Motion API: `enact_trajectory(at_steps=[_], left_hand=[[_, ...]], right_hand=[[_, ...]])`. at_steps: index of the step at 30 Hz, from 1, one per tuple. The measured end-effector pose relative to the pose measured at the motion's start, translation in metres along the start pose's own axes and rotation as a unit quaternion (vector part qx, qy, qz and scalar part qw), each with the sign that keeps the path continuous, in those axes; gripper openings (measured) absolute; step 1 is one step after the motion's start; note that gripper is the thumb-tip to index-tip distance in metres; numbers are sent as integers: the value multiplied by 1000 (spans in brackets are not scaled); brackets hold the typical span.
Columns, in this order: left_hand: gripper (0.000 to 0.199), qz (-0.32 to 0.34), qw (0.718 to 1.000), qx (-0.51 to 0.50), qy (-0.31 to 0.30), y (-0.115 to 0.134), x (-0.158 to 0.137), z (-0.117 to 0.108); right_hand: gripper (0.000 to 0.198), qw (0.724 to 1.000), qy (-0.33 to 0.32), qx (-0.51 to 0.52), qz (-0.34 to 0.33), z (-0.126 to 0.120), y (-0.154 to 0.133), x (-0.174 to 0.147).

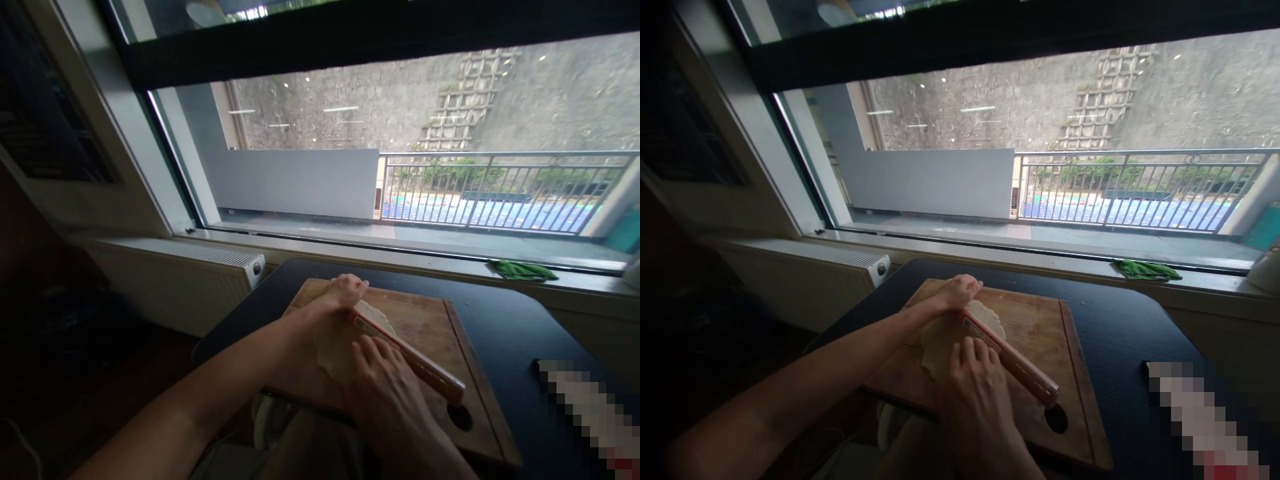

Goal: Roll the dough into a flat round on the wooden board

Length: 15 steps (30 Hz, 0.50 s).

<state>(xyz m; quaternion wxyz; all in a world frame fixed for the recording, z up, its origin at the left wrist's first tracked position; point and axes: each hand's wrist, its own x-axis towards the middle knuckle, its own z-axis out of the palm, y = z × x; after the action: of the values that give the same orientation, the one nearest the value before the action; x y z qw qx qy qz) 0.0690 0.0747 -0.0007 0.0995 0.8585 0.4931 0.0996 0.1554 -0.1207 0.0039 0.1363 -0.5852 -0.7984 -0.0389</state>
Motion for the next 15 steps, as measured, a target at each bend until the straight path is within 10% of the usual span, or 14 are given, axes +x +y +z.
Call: enact_trajectory(at_steps=[8,15], left_hand=[[31,234,943,-78,-225,-42,-39,-45],[24,213,970,31,-115,-33,-46,-47]], right_hand=[[30,1000,-22,-4,-13,35,-31,51],[26,996,-53,-14,-66,27,-32,41]])
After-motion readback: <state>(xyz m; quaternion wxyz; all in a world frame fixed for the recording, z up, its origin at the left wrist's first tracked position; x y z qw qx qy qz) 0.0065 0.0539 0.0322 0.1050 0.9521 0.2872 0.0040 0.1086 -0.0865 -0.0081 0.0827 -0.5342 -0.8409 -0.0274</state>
